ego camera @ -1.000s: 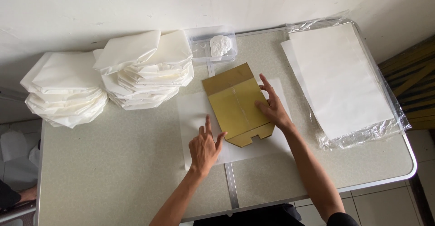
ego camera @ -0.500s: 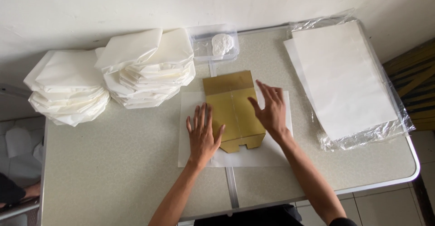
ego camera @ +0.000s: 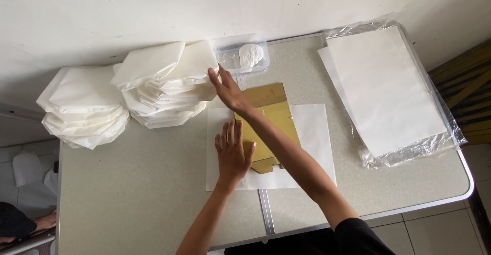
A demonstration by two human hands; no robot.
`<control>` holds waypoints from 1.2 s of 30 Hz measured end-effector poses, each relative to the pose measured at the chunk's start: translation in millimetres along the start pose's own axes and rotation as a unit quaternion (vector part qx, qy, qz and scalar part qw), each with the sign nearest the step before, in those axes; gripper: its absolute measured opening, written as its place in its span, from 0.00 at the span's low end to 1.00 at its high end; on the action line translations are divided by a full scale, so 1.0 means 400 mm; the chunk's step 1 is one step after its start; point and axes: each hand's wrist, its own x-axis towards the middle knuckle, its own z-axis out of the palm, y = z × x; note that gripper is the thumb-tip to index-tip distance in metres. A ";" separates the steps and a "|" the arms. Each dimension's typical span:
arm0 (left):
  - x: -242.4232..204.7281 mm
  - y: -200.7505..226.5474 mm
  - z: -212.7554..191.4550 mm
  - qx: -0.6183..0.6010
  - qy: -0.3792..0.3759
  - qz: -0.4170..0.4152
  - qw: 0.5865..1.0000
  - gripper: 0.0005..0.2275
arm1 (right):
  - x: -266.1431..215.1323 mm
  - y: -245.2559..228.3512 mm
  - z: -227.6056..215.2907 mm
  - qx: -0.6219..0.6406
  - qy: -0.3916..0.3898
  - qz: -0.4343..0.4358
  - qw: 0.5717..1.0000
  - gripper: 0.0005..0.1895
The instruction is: The person places a cardboard box on a sheet of white paper and folds the paper around it. They smooth the paper, fold the edges, and tuck the corners to enclose the box. The wrapped package is then lifted and set aside.
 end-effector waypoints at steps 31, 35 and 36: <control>-0.028 0.041 0.021 0.022 0.056 -0.078 0.995 0.37 | -0.328 0.257 -0.306 -0.197 0.218 -0.129 0.947 0.34; -0.020 0.016 0.027 0.032 0.085 -0.061 0.994 0.38 | -0.362 0.278 -0.324 -0.117 0.202 -0.189 0.954 0.35; -0.015 0.006 0.026 0.032 0.092 -0.057 0.994 0.38 | -0.361 0.277 -0.326 -0.113 0.201 -0.204 0.951 0.35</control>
